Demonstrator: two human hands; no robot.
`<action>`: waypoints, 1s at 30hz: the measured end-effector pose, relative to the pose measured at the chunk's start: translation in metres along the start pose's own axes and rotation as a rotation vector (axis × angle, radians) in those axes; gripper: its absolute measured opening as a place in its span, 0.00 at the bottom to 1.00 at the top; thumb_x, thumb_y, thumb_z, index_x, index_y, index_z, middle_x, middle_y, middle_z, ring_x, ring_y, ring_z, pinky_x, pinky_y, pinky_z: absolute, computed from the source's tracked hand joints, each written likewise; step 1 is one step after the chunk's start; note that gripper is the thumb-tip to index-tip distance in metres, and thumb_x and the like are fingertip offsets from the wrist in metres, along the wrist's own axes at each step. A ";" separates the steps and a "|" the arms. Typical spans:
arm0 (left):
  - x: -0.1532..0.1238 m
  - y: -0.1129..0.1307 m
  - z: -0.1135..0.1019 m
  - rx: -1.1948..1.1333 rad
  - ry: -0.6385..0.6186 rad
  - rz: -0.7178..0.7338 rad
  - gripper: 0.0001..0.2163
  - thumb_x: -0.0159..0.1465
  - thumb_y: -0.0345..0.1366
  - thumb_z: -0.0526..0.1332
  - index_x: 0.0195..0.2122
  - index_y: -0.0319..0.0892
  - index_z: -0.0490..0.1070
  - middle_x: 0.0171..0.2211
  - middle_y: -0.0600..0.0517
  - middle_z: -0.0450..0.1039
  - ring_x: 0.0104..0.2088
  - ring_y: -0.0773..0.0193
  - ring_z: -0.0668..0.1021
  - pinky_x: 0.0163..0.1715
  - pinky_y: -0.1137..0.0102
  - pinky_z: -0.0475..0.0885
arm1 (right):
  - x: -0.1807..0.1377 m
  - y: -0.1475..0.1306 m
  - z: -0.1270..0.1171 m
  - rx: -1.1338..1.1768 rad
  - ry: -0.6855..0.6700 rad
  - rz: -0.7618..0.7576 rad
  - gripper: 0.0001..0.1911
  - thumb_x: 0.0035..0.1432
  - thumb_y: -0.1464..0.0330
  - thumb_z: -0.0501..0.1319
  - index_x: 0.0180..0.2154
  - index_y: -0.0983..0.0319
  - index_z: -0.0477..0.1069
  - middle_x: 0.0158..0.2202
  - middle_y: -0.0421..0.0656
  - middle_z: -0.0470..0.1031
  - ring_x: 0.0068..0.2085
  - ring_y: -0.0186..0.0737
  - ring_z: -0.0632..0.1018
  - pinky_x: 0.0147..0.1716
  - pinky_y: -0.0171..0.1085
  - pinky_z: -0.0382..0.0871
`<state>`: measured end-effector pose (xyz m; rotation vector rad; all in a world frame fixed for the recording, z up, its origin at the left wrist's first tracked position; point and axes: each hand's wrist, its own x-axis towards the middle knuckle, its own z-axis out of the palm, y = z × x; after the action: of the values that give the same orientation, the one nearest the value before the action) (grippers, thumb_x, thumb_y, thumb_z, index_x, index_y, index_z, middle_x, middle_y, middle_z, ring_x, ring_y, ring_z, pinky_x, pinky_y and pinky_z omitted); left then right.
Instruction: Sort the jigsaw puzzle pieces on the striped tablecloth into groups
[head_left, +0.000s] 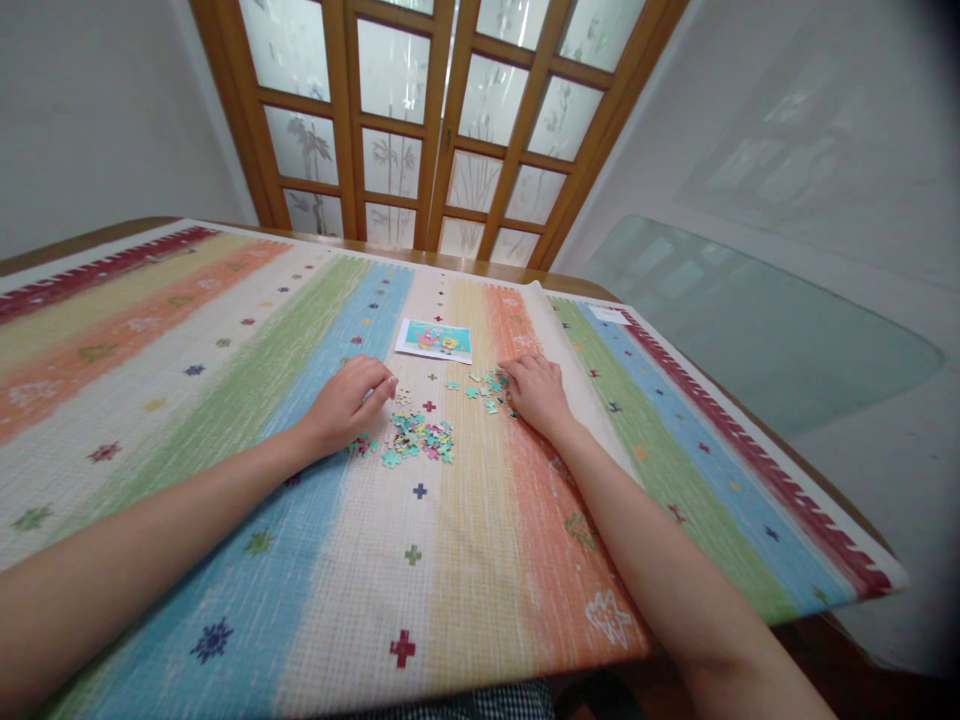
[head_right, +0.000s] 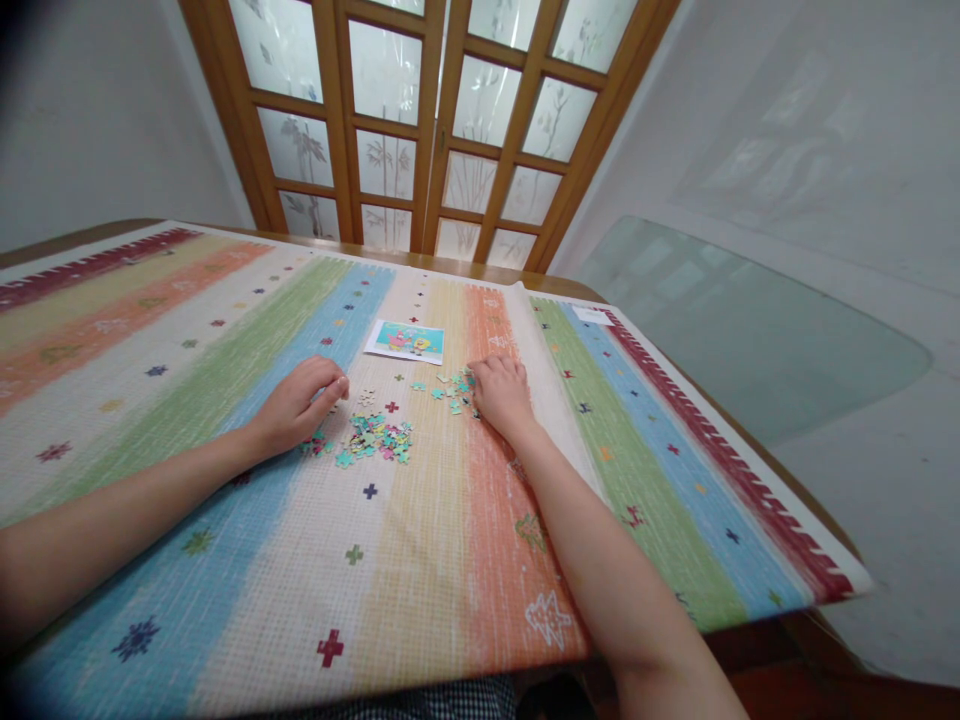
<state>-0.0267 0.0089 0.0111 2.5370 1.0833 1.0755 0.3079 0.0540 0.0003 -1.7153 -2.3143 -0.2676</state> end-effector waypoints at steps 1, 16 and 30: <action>0.000 -0.001 -0.001 0.001 0.000 -0.002 0.17 0.75 0.41 0.46 0.33 0.43 0.67 0.33 0.48 0.71 0.37 0.56 0.71 0.42 0.61 0.66 | -0.001 0.000 -0.001 0.022 0.027 0.001 0.18 0.70 0.70 0.52 0.54 0.62 0.76 0.51 0.51 0.78 0.53 0.51 0.70 0.48 0.46 0.56; -0.001 -0.012 -0.001 0.030 -0.121 0.057 0.15 0.74 0.41 0.51 0.39 0.40 0.74 0.37 0.46 0.75 0.40 0.56 0.72 0.44 0.62 0.65 | -0.029 -0.041 -0.022 0.391 0.105 -0.278 0.13 0.69 0.70 0.55 0.48 0.61 0.77 0.41 0.47 0.80 0.44 0.47 0.76 0.47 0.46 0.64; -0.004 0.002 -0.002 0.027 -0.364 0.233 0.16 0.68 0.51 0.62 0.45 0.44 0.75 0.42 0.48 0.73 0.45 0.55 0.72 0.47 0.61 0.66 | -0.047 -0.086 -0.034 0.394 -0.101 -0.530 0.12 0.69 0.68 0.59 0.51 0.57 0.76 0.45 0.45 0.78 0.50 0.46 0.73 0.50 0.46 0.61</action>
<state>-0.0287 0.0041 0.0110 2.7833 0.7263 0.6049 0.2415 -0.0240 0.0180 -0.9391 -2.6366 0.1815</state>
